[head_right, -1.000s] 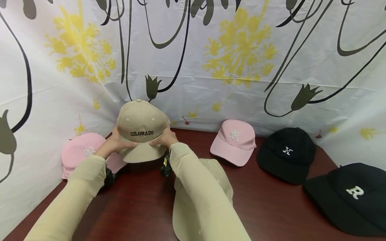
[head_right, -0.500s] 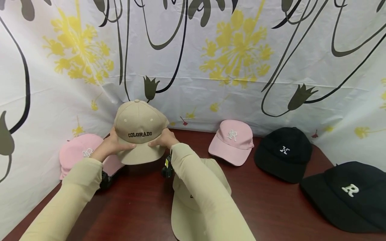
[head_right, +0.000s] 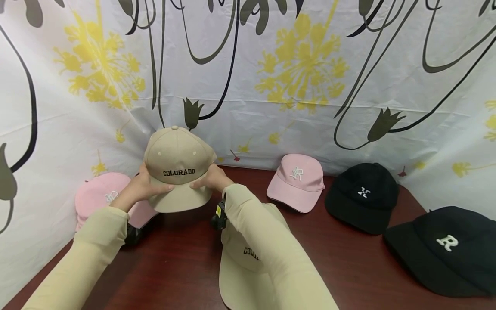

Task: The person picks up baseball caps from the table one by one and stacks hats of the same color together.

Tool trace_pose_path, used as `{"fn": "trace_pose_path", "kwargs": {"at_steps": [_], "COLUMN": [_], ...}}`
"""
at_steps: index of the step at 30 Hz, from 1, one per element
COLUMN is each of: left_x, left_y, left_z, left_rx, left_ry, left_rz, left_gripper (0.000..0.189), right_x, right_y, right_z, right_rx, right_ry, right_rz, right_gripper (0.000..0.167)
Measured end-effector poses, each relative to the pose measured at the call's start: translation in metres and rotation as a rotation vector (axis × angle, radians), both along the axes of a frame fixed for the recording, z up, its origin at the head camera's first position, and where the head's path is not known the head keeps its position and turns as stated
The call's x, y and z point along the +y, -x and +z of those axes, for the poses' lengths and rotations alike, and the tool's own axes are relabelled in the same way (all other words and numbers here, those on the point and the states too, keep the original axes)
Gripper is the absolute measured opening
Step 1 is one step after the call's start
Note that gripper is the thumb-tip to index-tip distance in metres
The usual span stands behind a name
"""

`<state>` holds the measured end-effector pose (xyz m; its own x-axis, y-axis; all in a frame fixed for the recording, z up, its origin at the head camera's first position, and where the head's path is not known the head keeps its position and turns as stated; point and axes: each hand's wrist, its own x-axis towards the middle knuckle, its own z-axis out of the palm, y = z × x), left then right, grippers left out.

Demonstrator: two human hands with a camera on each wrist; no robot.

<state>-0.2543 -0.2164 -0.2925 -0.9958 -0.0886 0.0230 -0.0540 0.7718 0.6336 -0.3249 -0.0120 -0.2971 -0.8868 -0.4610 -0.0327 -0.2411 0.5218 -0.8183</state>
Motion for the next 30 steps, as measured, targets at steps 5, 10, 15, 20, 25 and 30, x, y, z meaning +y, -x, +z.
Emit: {"fn": "trace_pose_path", "kwargs": {"at_steps": [5,10,15,20,25,30], "left_x": [0.001,0.003,0.005,0.007,0.008,0.009], "left_y": [-0.002,-0.007,-0.012,-0.015,-0.018,-0.024], "left_z": [0.003,0.003,0.004,0.004,0.003,0.002], "left_rx": [0.002,-0.016,-0.005,0.001,0.013,0.023], "left_ry": [0.002,0.005,0.002,-0.02,-0.02,-0.022], "left_rz": [-0.006,-0.005,-0.006,-0.01,-0.01,-0.003], "left_gripper": [0.118,0.117,0.117,0.119,0.119,0.121], "right_x": [0.004,0.008,0.012,0.015,0.016,0.017], "right_y": [-0.001,-0.002,-0.003,-0.005,-0.009,-0.013], "right_z": [0.002,0.0,0.001,0.005,0.007,0.008], "right_rx": [0.006,-0.025,-0.094,-0.083,0.003,0.089], "right_ry": [0.033,0.055,0.099,0.042,-0.051,-0.118], "right_rz": [0.026,0.035,0.044,0.04,0.024,-0.01], "right_gripper": [0.055,0.053,0.052,0.053,0.055,0.059]}}
